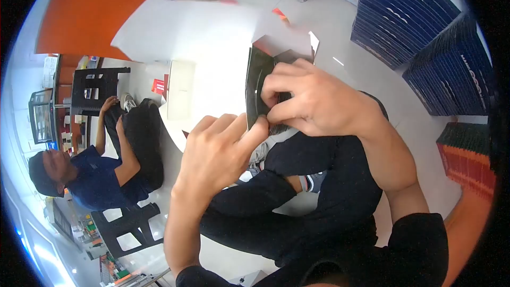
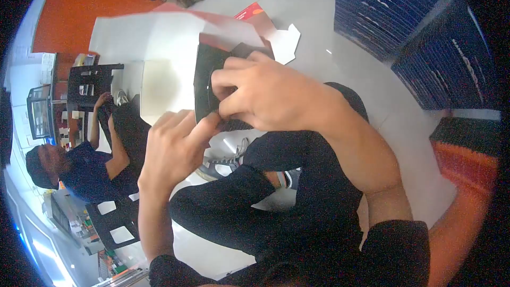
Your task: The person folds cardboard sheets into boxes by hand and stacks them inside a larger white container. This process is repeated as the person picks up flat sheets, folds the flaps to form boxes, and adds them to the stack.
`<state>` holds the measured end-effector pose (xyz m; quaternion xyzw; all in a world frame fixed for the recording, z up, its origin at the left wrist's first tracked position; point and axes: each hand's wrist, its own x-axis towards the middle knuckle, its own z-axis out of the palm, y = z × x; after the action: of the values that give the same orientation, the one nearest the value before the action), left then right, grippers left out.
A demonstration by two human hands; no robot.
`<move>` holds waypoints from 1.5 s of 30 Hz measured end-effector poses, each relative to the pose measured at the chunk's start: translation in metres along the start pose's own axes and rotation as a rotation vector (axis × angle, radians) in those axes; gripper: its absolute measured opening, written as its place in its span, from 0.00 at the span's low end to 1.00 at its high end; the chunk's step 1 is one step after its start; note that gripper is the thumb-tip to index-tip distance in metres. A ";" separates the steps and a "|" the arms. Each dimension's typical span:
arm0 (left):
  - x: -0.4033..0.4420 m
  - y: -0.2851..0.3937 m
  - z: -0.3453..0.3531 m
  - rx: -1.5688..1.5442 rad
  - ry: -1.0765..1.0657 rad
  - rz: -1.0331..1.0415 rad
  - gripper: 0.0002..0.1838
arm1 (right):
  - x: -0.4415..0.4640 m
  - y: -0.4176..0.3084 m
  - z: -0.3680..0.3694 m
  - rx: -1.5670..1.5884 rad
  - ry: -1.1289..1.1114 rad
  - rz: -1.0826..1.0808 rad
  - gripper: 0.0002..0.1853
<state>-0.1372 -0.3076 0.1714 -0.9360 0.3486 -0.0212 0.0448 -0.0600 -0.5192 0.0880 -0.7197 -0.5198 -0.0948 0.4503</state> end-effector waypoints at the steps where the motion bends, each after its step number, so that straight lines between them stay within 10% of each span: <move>1: -0.003 0.002 -0.001 0.008 -0.001 0.009 0.15 | 0.000 -0.003 0.000 -0.041 -0.006 -0.006 0.04; 9: 0.012 0.009 -0.012 -0.314 0.059 -0.251 0.24 | -0.004 -0.017 0.002 -0.298 0.121 0.063 0.07; 11: 0.035 0.009 -0.017 -0.616 0.076 -0.617 0.22 | -0.004 -0.021 0.000 -0.305 0.066 0.082 0.06; 17: 0.077 -0.004 -0.013 -0.188 0.165 -0.347 0.14 | -0.004 -0.025 0.003 -0.411 0.056 0.147 0.06; 45: 0.079 0.017 -0.030 0.042 -0.186 -0.533 0.10 | 0.001 -0.036 0.018 -0.433 0.111 0.533 0.17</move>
<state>-0.0901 -0.3740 0.2000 -0.9914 0.0838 0.0465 0.0890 -0.0953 -0.5033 0.0984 -0.9028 -0.2561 -0.1207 0.3238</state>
